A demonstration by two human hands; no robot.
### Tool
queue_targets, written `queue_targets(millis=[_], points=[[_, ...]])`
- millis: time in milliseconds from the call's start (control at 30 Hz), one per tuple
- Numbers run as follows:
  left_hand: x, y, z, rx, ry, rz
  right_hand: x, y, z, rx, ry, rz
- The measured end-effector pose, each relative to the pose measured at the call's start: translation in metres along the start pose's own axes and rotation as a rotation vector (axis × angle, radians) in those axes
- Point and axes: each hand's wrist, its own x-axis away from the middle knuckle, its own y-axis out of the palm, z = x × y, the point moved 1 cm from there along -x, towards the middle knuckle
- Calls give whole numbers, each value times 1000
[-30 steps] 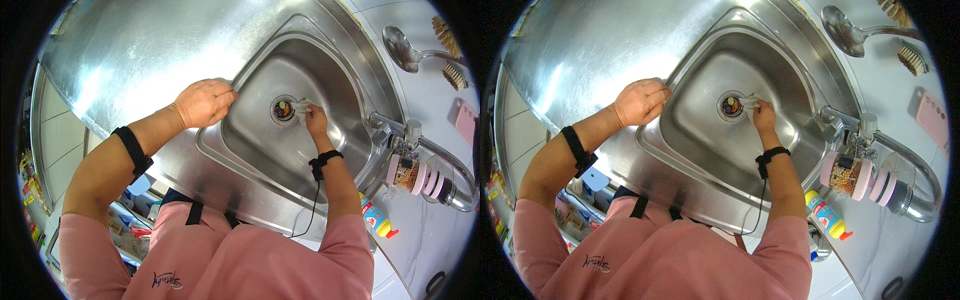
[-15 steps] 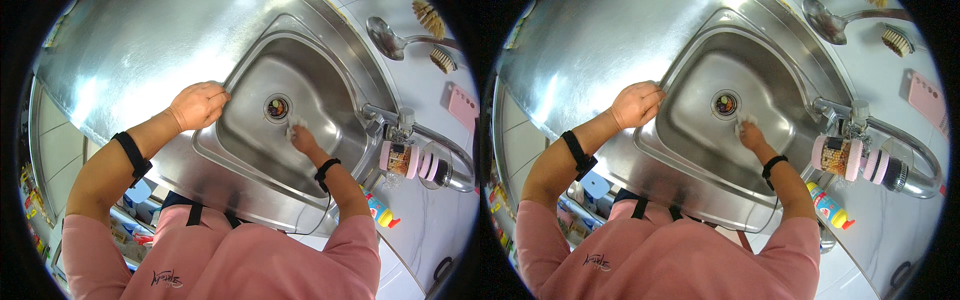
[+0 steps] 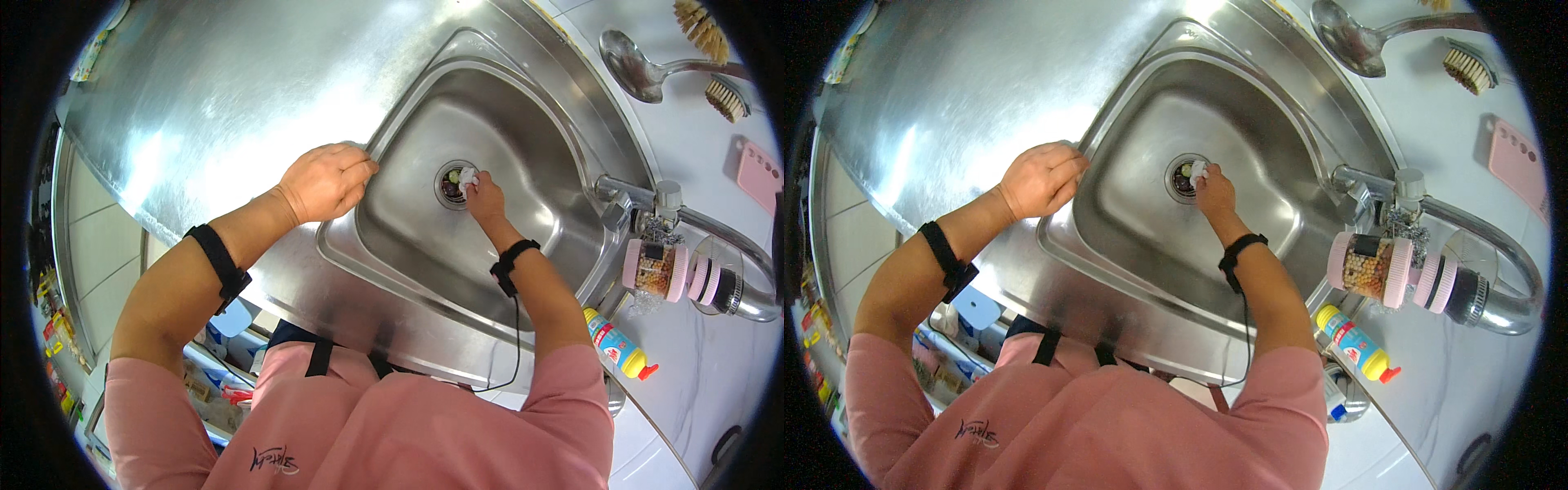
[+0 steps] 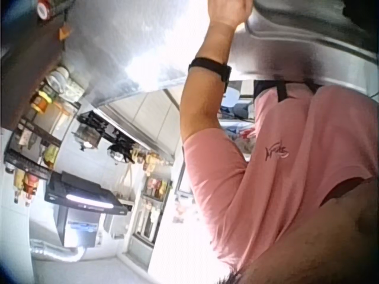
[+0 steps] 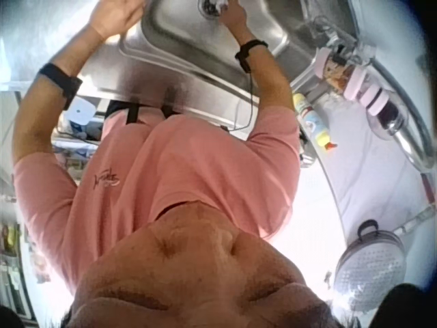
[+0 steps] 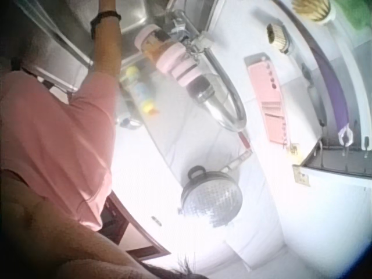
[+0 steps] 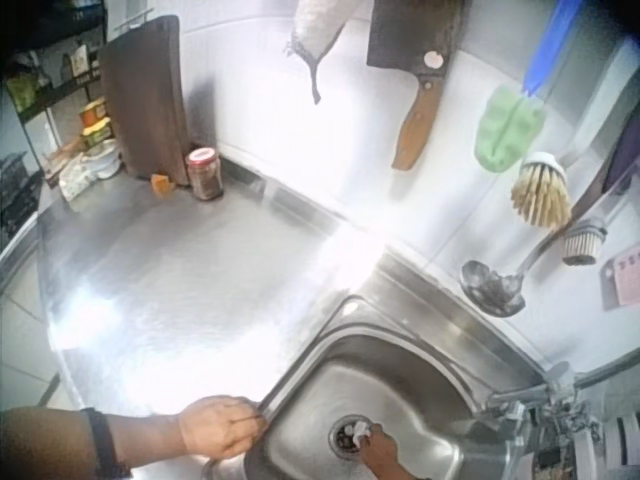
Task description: The person wipes the stovetop and backsplash with a white cloth, then moves to the sink to wipe the basin and drain area. They remove the sink strainer, empty debris into a trash bag, and wipe the strainer and drain before reinserting it.
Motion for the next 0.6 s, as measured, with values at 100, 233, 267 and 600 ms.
queue_targets(millis=[100, 233, 267, 600], points=[[1, 1, 1, 2, -21, -7, -6, -13, 6, -81, 22, 53], [2, 1, 0, -24, -39, -48, -27, 4, -15, -120, 64, 112], [2, 1, -1, -34, -36, -46, -26, 11, -21, -103, 68, 87], [-1, -1, 1, -32, -12, -40, 11, -26, -3, 364, -228, -214]])
